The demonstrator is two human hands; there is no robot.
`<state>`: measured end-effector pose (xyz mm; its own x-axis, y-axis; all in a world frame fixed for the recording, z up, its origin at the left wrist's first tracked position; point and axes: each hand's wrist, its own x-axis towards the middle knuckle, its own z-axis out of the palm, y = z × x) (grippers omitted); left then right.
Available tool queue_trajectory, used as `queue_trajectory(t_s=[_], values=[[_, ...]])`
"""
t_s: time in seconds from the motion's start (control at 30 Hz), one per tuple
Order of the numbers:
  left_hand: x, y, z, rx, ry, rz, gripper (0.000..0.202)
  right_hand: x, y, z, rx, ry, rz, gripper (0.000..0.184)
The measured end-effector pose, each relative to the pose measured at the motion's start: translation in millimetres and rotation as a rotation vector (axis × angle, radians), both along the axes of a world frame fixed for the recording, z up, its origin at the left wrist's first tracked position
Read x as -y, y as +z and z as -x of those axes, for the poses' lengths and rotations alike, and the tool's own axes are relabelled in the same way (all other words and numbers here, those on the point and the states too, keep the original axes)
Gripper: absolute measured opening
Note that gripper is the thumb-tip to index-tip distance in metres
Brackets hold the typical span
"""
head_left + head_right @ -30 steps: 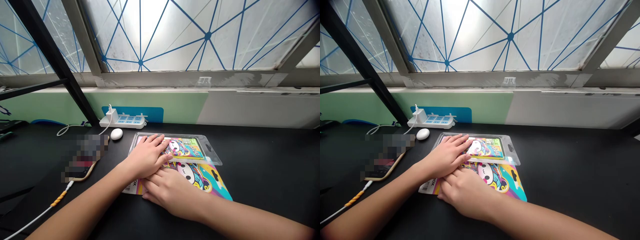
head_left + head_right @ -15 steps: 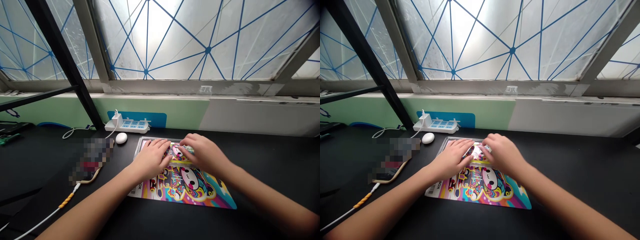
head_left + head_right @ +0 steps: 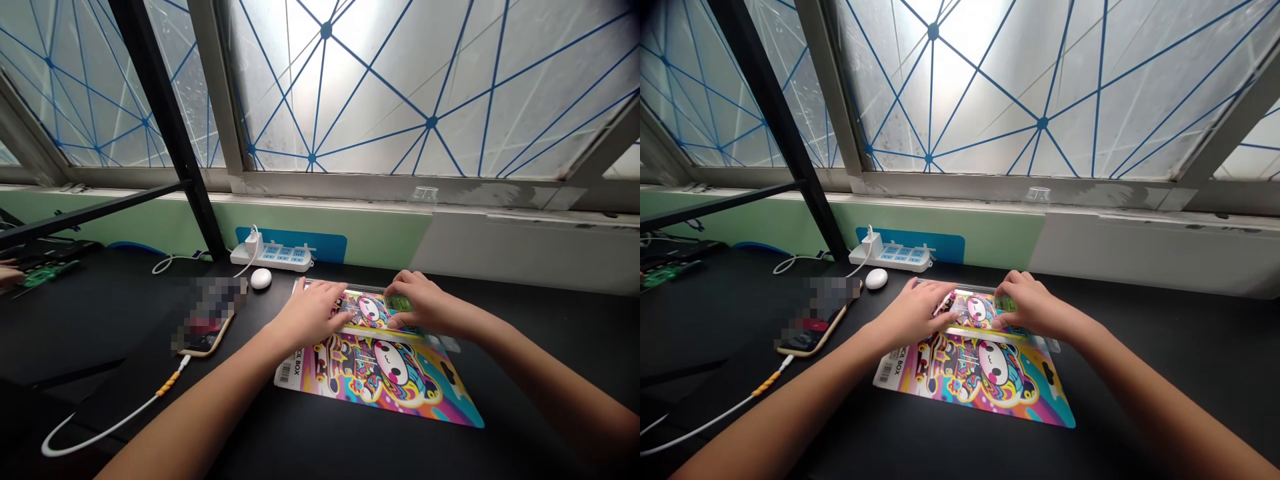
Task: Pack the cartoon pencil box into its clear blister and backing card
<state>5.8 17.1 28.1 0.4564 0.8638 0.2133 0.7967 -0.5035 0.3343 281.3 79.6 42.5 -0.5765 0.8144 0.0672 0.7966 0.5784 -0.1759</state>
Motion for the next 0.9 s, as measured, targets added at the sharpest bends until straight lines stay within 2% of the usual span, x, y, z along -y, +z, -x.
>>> queue_trajectory(t_s=[0.23,0.33,0.43,0.5,0.57,0.63,0.7,0.73,0.83,0.9], values=[[-21,11.4,46,0.058,-0.019,-0.029,0.061,18,-12.4,-4,-0.082,0.006,-0.197,0.042],[-22,14.7,53,0.100,-0.072,-0.069,0.052,30,-18.8,-5,-0.132,0.023,-0.300,0.034],[-8,19.8,51,0.144,-0.102,-0.154,0.042,46,-14.0,-10,-0.194,0.060,-0.427,0.022],[13,22.5,48,0.175,-0.110,-0.271,0.035,64,-7.0,-17,-0.230,0.135,-0.563,0.026],[41,21.4,46,0.193,-0.181,-0.533,0.031,88,-4.2,-27,-0.233,0.233,-0.682,0.037],[69,14.2,45,0.144,-0.235,-0.634,0.032,115,-11.3,-37,-0.223,0.286,-0.701,0.043],[91,0.9,46,0.115,-0.259,-0.662,0.031,140,-28.2,-46,-0.218,0.355,-0.681,0.051],[100,-7.1,47,0.097,-0.252,-0.642,0.030,149,-38.7,-50,-0.228,0.341,-0.667,0.055],[115,-29.7,51,0.076,-0.176,-0.439,0.043,163,-66.9,-58,-0.225,0.331,-0.619,0.057],[121,-38.6,55,0.066,-0.129,-0.257,0.058,161,-76.5,-61,-0.215,0.331,-0.567,0.053]])
